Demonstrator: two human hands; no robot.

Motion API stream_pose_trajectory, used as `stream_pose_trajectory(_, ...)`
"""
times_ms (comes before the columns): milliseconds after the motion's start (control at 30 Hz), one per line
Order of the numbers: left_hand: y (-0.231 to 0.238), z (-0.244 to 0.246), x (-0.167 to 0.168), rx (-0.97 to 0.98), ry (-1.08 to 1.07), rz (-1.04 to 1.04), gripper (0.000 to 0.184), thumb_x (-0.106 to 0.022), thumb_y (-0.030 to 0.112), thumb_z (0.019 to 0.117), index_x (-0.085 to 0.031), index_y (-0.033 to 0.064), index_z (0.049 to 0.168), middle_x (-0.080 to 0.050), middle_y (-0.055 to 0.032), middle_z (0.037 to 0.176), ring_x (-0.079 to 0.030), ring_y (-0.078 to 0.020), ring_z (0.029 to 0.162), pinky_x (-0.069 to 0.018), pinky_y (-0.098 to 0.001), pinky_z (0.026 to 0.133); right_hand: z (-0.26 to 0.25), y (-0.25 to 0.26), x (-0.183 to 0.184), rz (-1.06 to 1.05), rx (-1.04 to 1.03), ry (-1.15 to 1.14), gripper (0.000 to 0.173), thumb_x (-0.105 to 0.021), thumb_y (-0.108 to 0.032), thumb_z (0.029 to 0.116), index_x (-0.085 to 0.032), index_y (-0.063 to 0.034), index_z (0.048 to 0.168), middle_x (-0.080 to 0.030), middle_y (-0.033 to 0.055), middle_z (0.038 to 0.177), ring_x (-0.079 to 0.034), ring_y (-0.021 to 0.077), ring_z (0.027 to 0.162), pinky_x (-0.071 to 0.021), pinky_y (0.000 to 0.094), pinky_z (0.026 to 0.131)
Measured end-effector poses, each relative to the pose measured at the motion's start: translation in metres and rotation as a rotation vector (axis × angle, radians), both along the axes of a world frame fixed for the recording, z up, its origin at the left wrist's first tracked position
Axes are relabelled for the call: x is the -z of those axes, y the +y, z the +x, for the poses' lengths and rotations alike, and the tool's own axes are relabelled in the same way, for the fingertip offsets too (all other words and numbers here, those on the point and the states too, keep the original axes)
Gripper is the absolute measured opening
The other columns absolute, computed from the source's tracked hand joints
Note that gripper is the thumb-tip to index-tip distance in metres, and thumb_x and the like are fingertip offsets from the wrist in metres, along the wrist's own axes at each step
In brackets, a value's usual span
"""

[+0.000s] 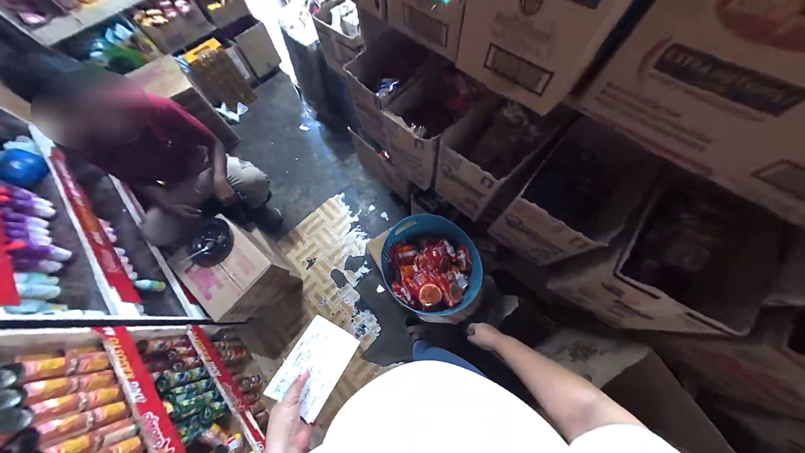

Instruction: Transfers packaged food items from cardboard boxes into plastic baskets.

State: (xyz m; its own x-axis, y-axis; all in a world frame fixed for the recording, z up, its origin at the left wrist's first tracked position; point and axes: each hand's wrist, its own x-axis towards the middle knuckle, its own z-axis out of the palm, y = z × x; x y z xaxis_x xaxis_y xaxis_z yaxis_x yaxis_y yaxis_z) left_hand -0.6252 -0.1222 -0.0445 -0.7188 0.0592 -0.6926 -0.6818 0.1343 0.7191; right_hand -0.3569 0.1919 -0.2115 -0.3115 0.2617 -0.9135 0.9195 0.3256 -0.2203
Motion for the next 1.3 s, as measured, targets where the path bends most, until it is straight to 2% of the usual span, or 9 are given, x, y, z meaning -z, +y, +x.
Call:
stream_pose_trajectory(267,0.068,-0.062,-0.008,0.024,0.027,-0.028,0.026,-0.058,0.012,0.1027,-0.055,0.001,0.126,-0.073,-0.0085,0.096,-0.074,-0.0151,0.082,-0.064,-0.0339,0.072,-0.065,0.06,0.023,-0.062,0.05,0.002,0.047,-0.049,-0.028,0.1082,-0.056,0.0049,0.14,-0.055,0.0297,0.144,-0.05,0.0432,0.138,-0.0366,0.0605,0.114)
stream_pose_trajectory(467,0.074,-0.11,0.002,0.064,0.014,0.024,0.019,-0.05,0.012,0.1063,-0.055,0.004,0.123,-0.074,-0.0032,0.092,-0.074,-0.0108,0.079,-0.0642,-0.0303,0.072,-0.091,0.084,0.041,-0.097,0.037,-0.156,0.047,-0.05,-0.027,0.1081,-0.057,0.011,0.134,-0.058,0.0316,0.136,-0.058,0.0425,0.128,-0.043,0.0577,0.108)
stream_pose_trajectory(667,0.073,-0.202,0.03,0.06,-0.099,0.034,0.023,-0.05,0.018,0.1072,-0.053,0.0059,0.127,-0.072,-0.0046,0.099,-0.072,-0.0113,0.086,-0.0628,-0.0314,0.076,-0.152,0.084,0.034,-0.029,0.115,-0.192,0.046,-0.049,-0.026,0.1072,-0.057,0.0089,0.136,-0.053,0.0318,0.143,-0.049,0.0445,0.138,-0.037,0.0617,0.113)
stream_pose_trajectory(867,0.101,-0.318,0.044,0.216,-0.136,-0.026,0.023,-0.056,0.016,0.1046,-0.056,0.0036,0.123,-0.073,-0.0061,0.095,-0.072,-0.0115,0.081,-0.0626,-0.0309,0.071,-0.26,0.052,0.004,0.101,0.321,-0.04,0.045,-0.041,-0.029,0.1097,-0.06,-0.0012,0.139,-0.059,0.0268,0.14,-0.053,0.0411,0.135,-0.0389,0.0604,0.113)
stream_pose_trajectory(1000,0.131,-0.372,0.078,0.294,-0.219,-0.089,0.036,-0.062,0.018,0.1011,-0.054,0.0011,0.132,-0.07,-0.0124,0.107,-0.071,-0.0166,0.091,-0.0606,-0.0352,0.078,-0.334,0.04,-0.016,0.057,0.308,0.107,0.039,-0.046,-0.025,0.1087,-0.062,-0.001,0.134,-0.062,0.0251,0.135,-0.057,0.0393,0.131,-0.0412,0.058,0.111)
stream_pose_trajectory(1067,0.156,-0.382,0.085,0.325,-0.257,-0.112,0.037,-0.063,0.018,0.1009,-0.054,0.0001,0.132,-0.07,-0.0133,0.108,-0.071,-0.0173,0.091,-0.0603,-0.035,0.078,-0.353,0.05,-0.026,0.064,0.301,0.135,0.038,-0.05,-0.027,0.1075,-0.063,-0.0022,0.134,-0.06,0.0221,0.14,-0.053,0.0375,0.136,-0.038,0.0562,0.114)
stream_pose_trajectory(1167,0.188,-0.386,0.092,0.384,-0.323,-0.134,0.036,-0.062,0.018,0.1015,-0.055,-0.0018,0.13,-0.071,-0.015,0.105,-0.072,-0.0189,0.089,-0.0609,-0.0359,0.076,-0.327,0.073,-0.019,0.272,0.552,0.086,0.044,-0.059,-0.028,0.1024,-0.062,-0.0021,0.138,-0.052,0.0243,0.148,-0.042,0.0422,0.143,-0.032,0.0597,0.118)
stream_pose_trajectory(1233,0.204,-0.386,0.092,0.444,-0.361,-0.152,0.034,-0.061,0.018,0.1021,-0.055,-0.0018,0.128,-0.072,-0.0148,0.101,-0.073,-0.0194,0.086,-0.0616,-0.0358,0.073,-0.275,0.08,0.008,0.511,0.808,-0.087,0.05,-0.064,-0.029,0.0988,-0.059,0.0,0.14,-0.051,0.0286,0.147,-0.045,0.0448,0.141,-0.036,0.0614,0.116)
stream_pose_trajectory(1300,0.22,-0.385,0.095,0.481,-0.376,-0.142,0.032,-0.06,0.016,0.1027,-0.055,-0.0017,0.128,-0.073,-0.0141,0.099,-0.073,-0.0197,0.084,-0.0622,-0.036,0.073,-0.218,0.087,0.034,0.604,1.017,-0.354,0.066,-0.069,-0.042,0.0957,-0.056,0.007,0.138,-0.051,0.0326,0.145,-0.048,0.046,0.138,-0.0399,0.0606,0.113)
